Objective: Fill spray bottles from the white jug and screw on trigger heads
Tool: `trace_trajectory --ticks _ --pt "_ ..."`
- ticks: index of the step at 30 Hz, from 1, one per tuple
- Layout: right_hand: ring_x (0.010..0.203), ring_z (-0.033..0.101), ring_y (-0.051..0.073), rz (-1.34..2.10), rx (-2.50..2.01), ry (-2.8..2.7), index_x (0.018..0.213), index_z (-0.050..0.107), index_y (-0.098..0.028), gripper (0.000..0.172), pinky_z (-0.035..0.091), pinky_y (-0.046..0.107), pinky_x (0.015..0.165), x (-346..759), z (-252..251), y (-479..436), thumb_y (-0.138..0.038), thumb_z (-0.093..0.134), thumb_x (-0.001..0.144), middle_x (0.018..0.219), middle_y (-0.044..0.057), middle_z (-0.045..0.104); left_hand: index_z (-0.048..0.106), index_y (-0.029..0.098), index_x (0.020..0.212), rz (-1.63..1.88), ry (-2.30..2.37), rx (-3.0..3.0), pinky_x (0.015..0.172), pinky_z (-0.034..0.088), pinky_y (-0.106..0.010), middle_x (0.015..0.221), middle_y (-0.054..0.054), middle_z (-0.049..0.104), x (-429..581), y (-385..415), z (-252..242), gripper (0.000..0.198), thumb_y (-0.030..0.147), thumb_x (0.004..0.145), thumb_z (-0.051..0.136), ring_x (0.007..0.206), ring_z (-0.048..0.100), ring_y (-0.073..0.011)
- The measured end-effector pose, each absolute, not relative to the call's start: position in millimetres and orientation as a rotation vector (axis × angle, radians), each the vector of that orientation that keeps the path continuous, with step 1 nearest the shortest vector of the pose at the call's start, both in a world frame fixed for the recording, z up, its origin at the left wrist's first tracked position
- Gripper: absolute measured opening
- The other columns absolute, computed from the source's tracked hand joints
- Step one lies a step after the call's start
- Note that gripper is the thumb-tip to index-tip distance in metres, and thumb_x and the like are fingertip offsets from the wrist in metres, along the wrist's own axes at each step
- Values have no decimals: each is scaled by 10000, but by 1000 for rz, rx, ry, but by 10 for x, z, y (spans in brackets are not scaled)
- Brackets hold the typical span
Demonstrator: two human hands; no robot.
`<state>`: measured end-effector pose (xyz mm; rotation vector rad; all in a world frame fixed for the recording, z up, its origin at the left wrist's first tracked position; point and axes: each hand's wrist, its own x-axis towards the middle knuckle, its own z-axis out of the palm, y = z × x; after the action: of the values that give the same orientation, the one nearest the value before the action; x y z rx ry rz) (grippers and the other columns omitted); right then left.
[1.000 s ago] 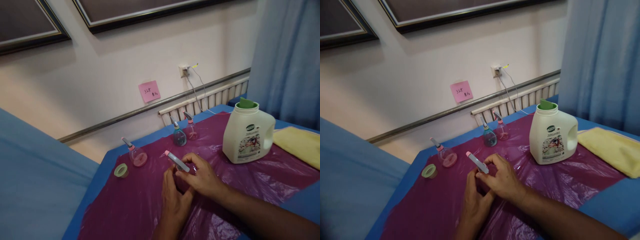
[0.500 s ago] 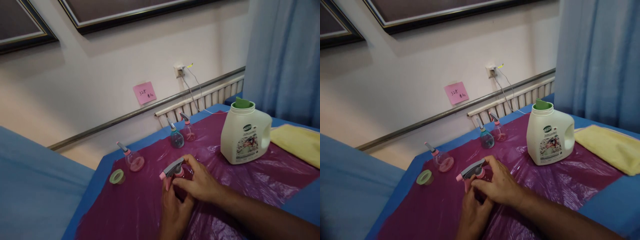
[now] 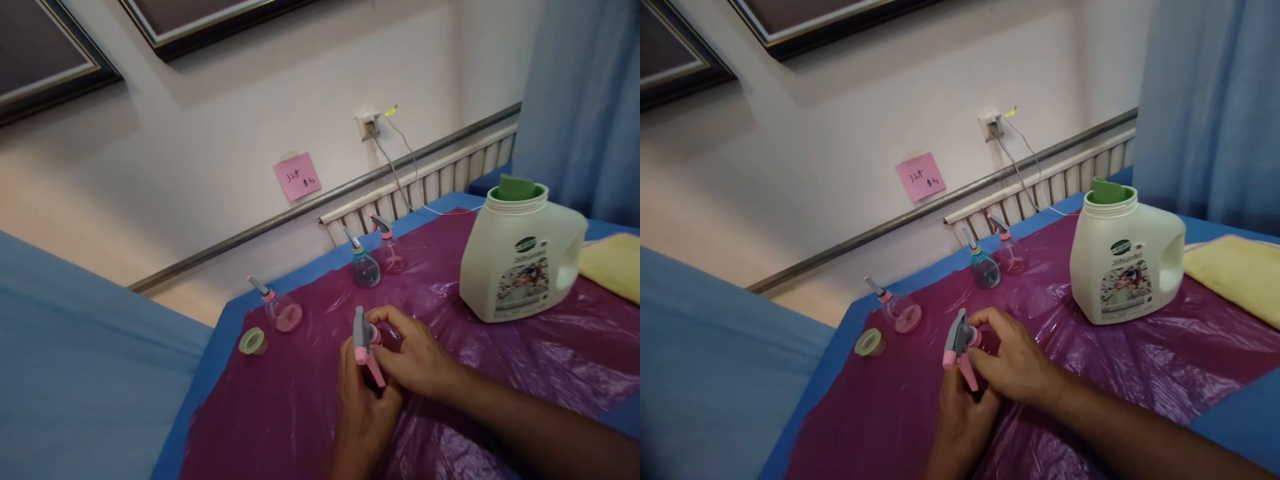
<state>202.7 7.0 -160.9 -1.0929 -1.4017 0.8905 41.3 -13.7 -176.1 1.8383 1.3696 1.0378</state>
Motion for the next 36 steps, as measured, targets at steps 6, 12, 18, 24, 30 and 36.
trace_trajectory --ticks 6,12,18,24,30,36 --pt "1089 788 217 733 -864 -1513 1305 766 -255 264 624 351 980 2089 -1631 27 -316 679 1063 1238 75 823 573 264 1549 1017 1366 1779 1151 579 -490 1440 -115 697 423 -193 -1738 591 397 1012 779 1327 711 -303" --pt "1151 807 230 748 -870 -1447 1414 741 -254 371 656 327 986 2183 -1631 -24 -263 713 1044 1303 87 827 547 283 1603 980 1428 1824 1167 572 -515 1508 -136 654 441 -215 -1665 676 459 1000 798 1370 679 -330" --pt "1034 842 221 741 -759 -1300 1379 782 -307 359 712 332 922 2280 -1489 -144 -263 765 1023 1232 59 853 500 277 1648 976 1397 1908 1284 499 -549 1648 -145 582 386 -210 -1788 744 475 999 805 1531 584 -348" --pt "983 857 243 713 -736 -1213 1287 831 -328 364 738 337 832 2452 -1376 -211 -258 856 930 1152 60 872 482 250 1669 952 1453 1947 1338 457 -584 1689 -150 555 388 -213 -1907 844 325 898 817 1582 539 -369" --pt "853 842 227 584 -949 -1247 1136 867 -272 288 723 316 733 2614 -1324 -95 -257 903 850 1061 60 882 473 239 1684 953 1427 1982 1336 462 -595 1685 -161 568 408 -177 -1941 889 339 874 826 1568 559 -380" --pt "824 834 231 614 -1035 -1221 1097 867 -258 255 723 352 742 2526 -1040 -165 -310 906 851 1018 62 876 489 236 1693 977 1372 1969 1338 451 -598 1695 -170 575 413 -171 -1912 881 441 906 830 1576 555 -397"
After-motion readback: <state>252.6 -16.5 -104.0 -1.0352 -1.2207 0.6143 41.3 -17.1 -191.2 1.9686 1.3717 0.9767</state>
